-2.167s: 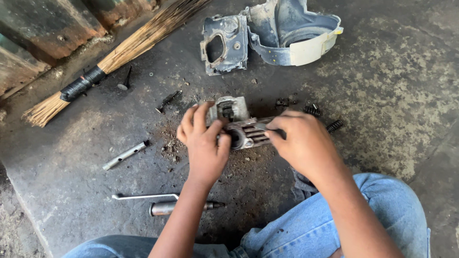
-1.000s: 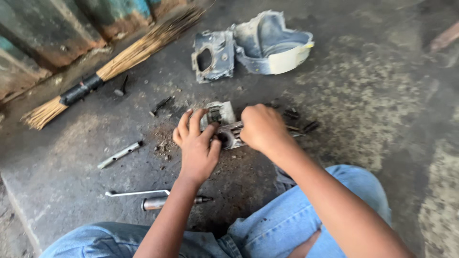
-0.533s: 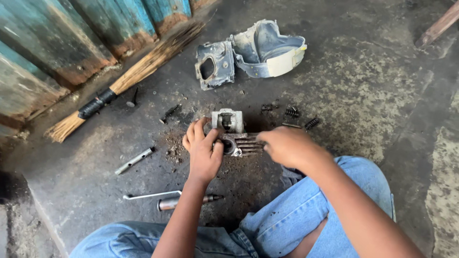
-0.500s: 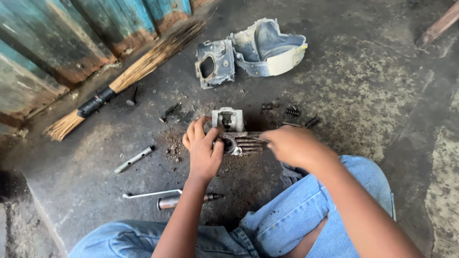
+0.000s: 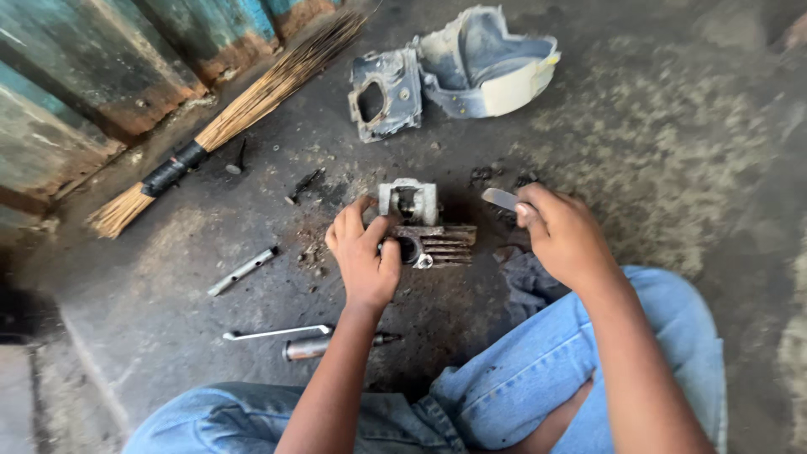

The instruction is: The person scrubs a metal engine cylinder head with a green-handled screwdriver and a white abrasive block. They rotate the part to clean different sides and crevices, removing grime and residue from the surface.

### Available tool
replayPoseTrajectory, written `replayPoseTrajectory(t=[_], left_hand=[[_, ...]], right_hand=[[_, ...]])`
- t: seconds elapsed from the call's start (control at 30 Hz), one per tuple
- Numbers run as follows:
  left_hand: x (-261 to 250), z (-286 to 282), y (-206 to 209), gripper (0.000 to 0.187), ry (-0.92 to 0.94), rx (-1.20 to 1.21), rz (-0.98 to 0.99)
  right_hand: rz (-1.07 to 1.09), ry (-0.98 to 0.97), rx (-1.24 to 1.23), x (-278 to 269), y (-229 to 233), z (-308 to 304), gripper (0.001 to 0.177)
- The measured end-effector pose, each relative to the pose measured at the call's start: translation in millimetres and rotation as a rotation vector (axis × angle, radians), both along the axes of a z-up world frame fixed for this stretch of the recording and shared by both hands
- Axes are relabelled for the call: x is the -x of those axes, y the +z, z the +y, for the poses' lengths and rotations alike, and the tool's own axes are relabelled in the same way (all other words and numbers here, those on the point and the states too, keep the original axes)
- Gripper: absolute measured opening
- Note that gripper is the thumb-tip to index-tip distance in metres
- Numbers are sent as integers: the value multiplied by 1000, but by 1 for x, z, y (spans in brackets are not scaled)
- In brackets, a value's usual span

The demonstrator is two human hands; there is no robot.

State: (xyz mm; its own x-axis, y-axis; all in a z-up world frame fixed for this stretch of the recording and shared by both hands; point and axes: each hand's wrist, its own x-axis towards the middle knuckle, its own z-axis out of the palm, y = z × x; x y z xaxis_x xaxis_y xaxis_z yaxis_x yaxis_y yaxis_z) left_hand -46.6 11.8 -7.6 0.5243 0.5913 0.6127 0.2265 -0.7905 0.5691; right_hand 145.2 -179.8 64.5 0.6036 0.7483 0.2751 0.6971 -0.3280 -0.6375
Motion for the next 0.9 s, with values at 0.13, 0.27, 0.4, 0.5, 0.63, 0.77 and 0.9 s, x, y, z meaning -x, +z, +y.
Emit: replayPoseTrajectory(t=[0.13,0.27,0.4,0.5,0.63,0.77,0.9], left_hand=[[-4,6,-7,27,66,9,-25],[-1,13,-7,35,64,69,-61],[3,15,-7,33,12,222,-93],[2,20,-7,31,73,303,-148],[4,29,-7,42,54,331,-256],[-1,36,-19,37,140,402,-120],[1,50,-36,34,272,272,15]], right_hand=[[0,-12,98,-5,-30,3,22],[34,-5,62,0,-35,11,24],[15,78,-68,11,-32,18,26],[106,61,72,16,-30,22,26],[82,114,58,24,-33,27,28],[40,141,103,27,-28,34,27],[4,125,29,13,-5,38,25]])
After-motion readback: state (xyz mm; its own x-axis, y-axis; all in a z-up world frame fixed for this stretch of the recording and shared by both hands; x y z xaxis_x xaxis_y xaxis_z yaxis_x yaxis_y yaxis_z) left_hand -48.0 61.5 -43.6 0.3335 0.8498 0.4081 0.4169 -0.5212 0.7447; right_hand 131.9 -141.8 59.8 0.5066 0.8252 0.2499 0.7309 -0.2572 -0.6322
